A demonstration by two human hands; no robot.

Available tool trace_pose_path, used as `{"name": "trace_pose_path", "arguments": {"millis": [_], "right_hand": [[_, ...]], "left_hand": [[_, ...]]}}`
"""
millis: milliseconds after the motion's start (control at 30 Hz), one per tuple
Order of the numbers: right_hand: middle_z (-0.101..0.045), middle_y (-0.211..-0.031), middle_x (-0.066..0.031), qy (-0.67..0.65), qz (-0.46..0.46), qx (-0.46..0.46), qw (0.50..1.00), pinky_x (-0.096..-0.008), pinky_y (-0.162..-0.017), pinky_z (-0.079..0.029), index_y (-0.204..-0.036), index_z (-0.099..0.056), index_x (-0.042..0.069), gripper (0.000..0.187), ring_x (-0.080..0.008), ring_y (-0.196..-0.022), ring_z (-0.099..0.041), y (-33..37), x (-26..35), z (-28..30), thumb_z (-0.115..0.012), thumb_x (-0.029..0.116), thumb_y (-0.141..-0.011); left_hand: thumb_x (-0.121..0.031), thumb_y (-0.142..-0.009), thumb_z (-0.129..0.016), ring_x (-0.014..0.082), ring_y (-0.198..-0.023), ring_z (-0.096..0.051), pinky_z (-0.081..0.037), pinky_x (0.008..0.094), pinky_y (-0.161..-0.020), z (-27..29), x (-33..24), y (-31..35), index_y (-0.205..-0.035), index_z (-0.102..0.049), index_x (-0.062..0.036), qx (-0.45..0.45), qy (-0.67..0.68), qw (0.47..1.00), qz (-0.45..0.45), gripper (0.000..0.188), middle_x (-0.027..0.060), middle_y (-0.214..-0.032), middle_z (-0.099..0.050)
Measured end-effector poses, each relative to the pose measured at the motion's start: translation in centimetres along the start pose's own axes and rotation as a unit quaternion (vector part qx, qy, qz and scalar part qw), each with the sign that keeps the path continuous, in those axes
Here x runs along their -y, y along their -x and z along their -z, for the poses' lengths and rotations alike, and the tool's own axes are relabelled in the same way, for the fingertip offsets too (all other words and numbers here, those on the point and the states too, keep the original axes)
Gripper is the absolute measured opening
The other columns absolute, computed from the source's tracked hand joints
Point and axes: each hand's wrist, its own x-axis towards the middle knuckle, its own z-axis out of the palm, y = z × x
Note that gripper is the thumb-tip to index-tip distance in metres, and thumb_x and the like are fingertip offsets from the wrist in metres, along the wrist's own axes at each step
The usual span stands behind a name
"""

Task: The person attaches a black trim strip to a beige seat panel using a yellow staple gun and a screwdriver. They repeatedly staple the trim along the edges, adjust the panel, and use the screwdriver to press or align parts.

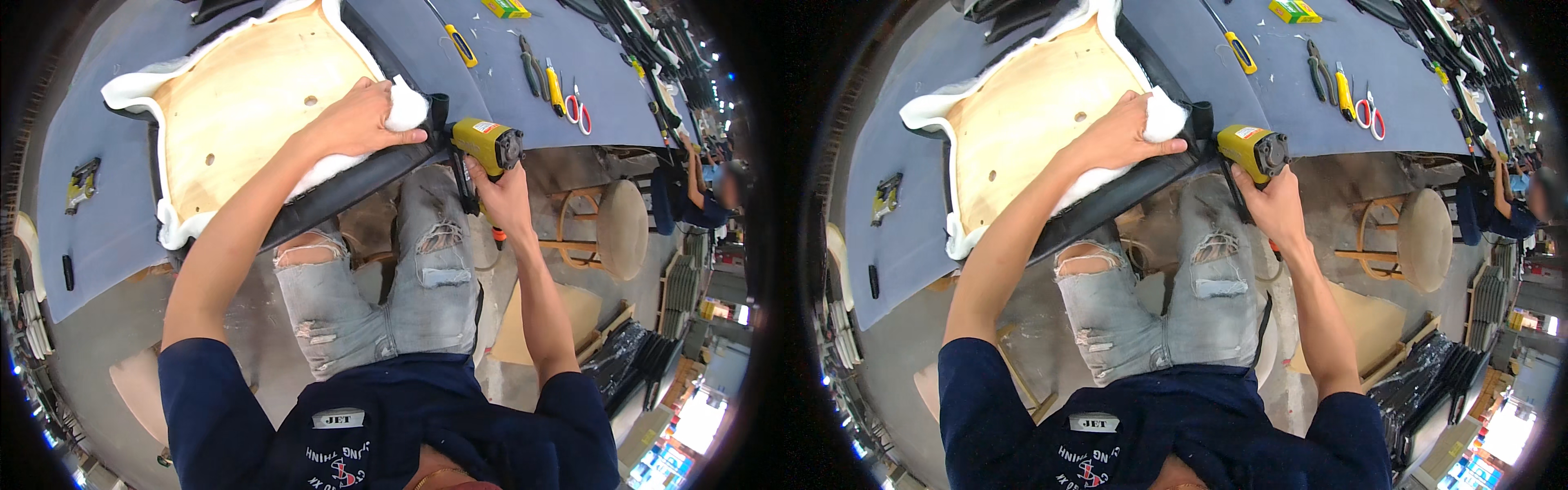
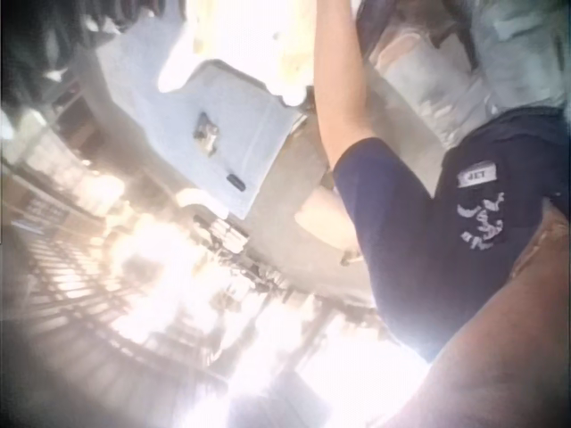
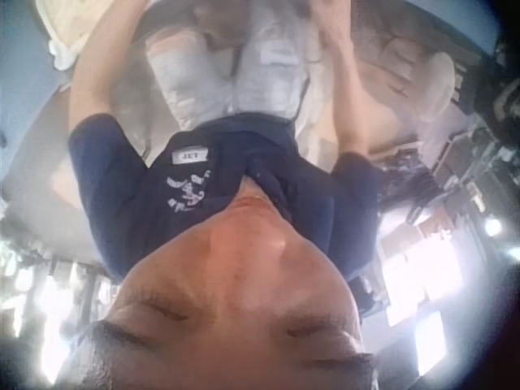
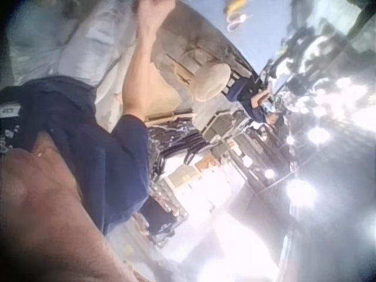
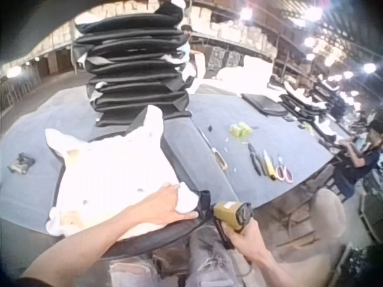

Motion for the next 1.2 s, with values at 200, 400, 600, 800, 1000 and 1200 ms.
{"name": "trace_pose_path", "arguments": {"millis": [200, 400, 600, 800, 1000, 1200], "right_hand": [[-0.075, -0.114, -0.0118, -0.074, -0.078, -0.002, 0.994, -0.0318, -0.093, -0.053, -0.124, -0.068, -0.007, 0.032, -0.0133, -0.104, -0.068, 2.0, 2.9, 1.7, -0.073, 0.01, -0.097], [-0.074, -0.119, -0.0117, -0.133, -0.078, 0.026, 0.988, -0.0307, -0.095, -0.054, -0.126, -0.066, -0.008, 0.033, -0.0144, -0.106, -0.068, 5.0, 6.4, 0.2, -0.074, 0.007, -0.098], [-0.075, -0.113, -0.0102, -0.081, -0.117, 0.054, 0.988, -0.0299, -0.091, -0.055, -0.121, -0.069, -0.008, 0.029, -0.0127, -0.101, -0.069, 5.3, 6.4, -1.3, -0.075, 0.006, -0.097], [-0.076, -0.112, -0.0117, -0.065, -0.087, 0.065, 0.992, -0.0305, -0.089, -0.055, -0.119, -0.07, -0.007, 0.028, -0.0128, -0.099, -0.07, 3.8, 6.6, -2.8, -0.075, 0.007, -0.096], [-0.076, -0.113, -0.0129, -0.008, -0.049, 0.11, 0.993, -0.0328, -0.09, -0.055, -0.124, -0.068, -0.006, 0.032, -0.0153, -0.1, -0.07, 2.1, 7.8, -2.6, -0.074, 0.01, -0.096], [-0.076, -0.114, -0.0121, -0.088, -0.087, 0.077, 0.989, -0.0314, -0.092, -0.055, -0.124, -0.067, -0.009, 0.032, -0.0141, -0.103, -0.069, 2.9, 6.8, -1.3, -0.073, 0.005, -0.096]], "left_hand": [[-0.058, -0.088, -0.075, 0.0443, -0.112, -0.053, -0.046, 0.0494, -0.1, 0.3, 0.3, -0.2, -0.1, -0.07, 0.0053, 0.026, 0.068, 0.997, -0.007, 0.065, 0.0288, -0.113, -0.063], [-0.048, -0.094, -0.072, 0.034, -0.121, -0.055, -0.033, 0.0426, -0.114, 0.6, 2.1, 0.3, -0.109, -0.075, -0.0013, -0.004, -0.009, 0.992, -0.123, 0.049, 0.0147, -0.116, -0.071], [-0.044, -0.098, -0.068, 0.0342, -0.118, -0.056, -0.035, 0.0432, -0.113, -0.1, 2.5, 0.3, -0.096, -0.072, 0.0015, -0.011, 0.016, 0.99, -0.141, 0.046, 0.0187, -0.103, -0.069], [-0.044, -0.098, -0.068, 0.0373, -0.105, -0.056, -0.038, 0.045, -0.107, 0.1, 2.0, 0.6, -0.074, -0.062, 0.0033, -0.014, 0.046, 0.987, -0.151, 0.054, 0.0185, -0.084, -0.059], [-0.044, -0.096, -0.071, 0.037, -0.108, -0.057, -0.04, 0.0445, -0.106, -0.2, 2.1, 0.5, -0.086, -0.069, 0.0039, -0.039, 0.022, 0.991, -0.13, 0.048, 0.0195, -0.097, -0.065], [-0.047, -0.089, -0.077, 0.0335, -0.113, -0.058, -0.039, 0.0428, -0.106, -0.1, 2.4, 0.3, -0.107, -0.076, -0.0039, -0.088, 0.015, 0.987, -0.133, 0.046, 0.0116, -0.115, -0.071]]}}
